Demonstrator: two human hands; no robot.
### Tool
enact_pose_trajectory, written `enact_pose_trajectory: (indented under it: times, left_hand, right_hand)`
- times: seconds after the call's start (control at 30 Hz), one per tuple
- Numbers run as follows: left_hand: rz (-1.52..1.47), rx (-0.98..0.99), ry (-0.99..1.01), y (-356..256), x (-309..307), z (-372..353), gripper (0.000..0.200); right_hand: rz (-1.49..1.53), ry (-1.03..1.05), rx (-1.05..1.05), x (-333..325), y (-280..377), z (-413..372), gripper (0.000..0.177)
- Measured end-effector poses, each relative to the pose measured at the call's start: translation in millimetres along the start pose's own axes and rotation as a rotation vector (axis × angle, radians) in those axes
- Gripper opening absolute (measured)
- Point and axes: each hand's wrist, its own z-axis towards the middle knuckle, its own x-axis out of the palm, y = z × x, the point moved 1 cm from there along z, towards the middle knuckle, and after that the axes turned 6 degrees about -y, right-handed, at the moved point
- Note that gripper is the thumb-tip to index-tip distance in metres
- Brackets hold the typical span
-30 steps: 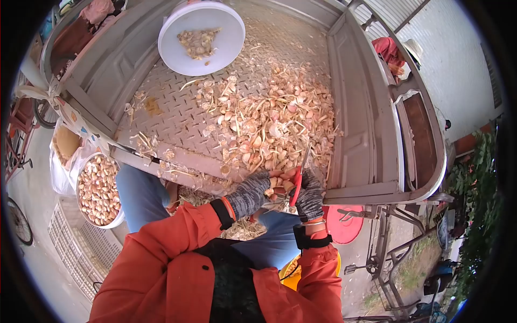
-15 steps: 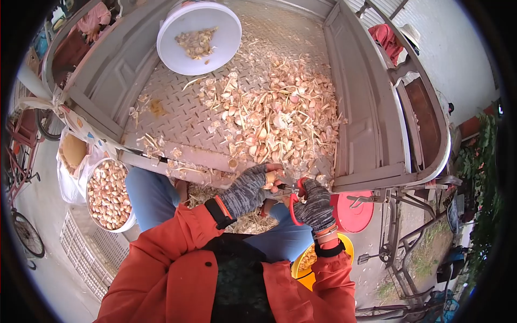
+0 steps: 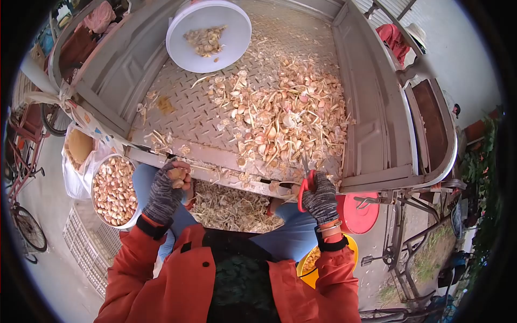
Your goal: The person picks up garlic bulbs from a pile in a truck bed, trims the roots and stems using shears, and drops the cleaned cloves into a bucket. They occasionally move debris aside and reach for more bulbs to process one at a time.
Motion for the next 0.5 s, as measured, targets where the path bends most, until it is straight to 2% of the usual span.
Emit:
enact_pose_trajectory:
  times: [0.03, 0.07, 0.1, 0.13, 0.17, 0.23, 0.33, 0.43, 0.5]
  left_hand:
    - [-0.100, 0.074, -0.088, -18.0, -39.6, -4.0, 0.025]
    - [-0.045, 0.134, -0.278, -28.1, -99.0, 1.5, 0.023]
    - [0.098, 0.198, -0.391, -41.4, -146.6, 0.4, 0.025]
    - [0.407, 0.315, -0.369, -51.6, -191.2, -2.8, 0.028]
    - [0.262, 0.239, -0.667, -58.0, -225.3, 1.6, 0.030]
    - [0.427, 0.328, -0.648, -54.2, -341.1, 10.9, 0.036]
    - [0.851, 0.564, -0.766, -61.9, -318.6, 2.9, 0.034]
    - [1.296, 0.804, -0.853, -85.0, -233.6, -12.1, 0.033]
    - [1.095, 0.787, -0.675, -79.9, -118.6, -12.2, 0.033]
  right_hand:
    - [-0.015, -0.048, -0.098, 6.4, 6.6, 7.0, 0.018]
    - [0.073, -0.080, -0.154, 23.4, 4.9, 17.1, 0.020]
    - [0.018, -0.101, -0.187, 37.7, 7.3, 28.7, 0.020]
    - [-0.037, -0.122, -0.219, 50.9, 11.3, 39.6, 0.021]
    - [-0.091, -0.147, -0.250, 60.2, 16.4, 49.4, 0.021]
    - [-0.196, -0.065, -0.173, 71.5, 26.8, 61.9, 0.021]
    - [-0.416, -0.015, -0.111, 90.6, 32.9, 66.5, 0.025]
    - [-0.368, 0.023, -0.022, 93.1, 42.8, 68.3, 0.024]
    - [-0.357, 0.020, 0.026, 94.1, 42.6, 68.8, 0.024]
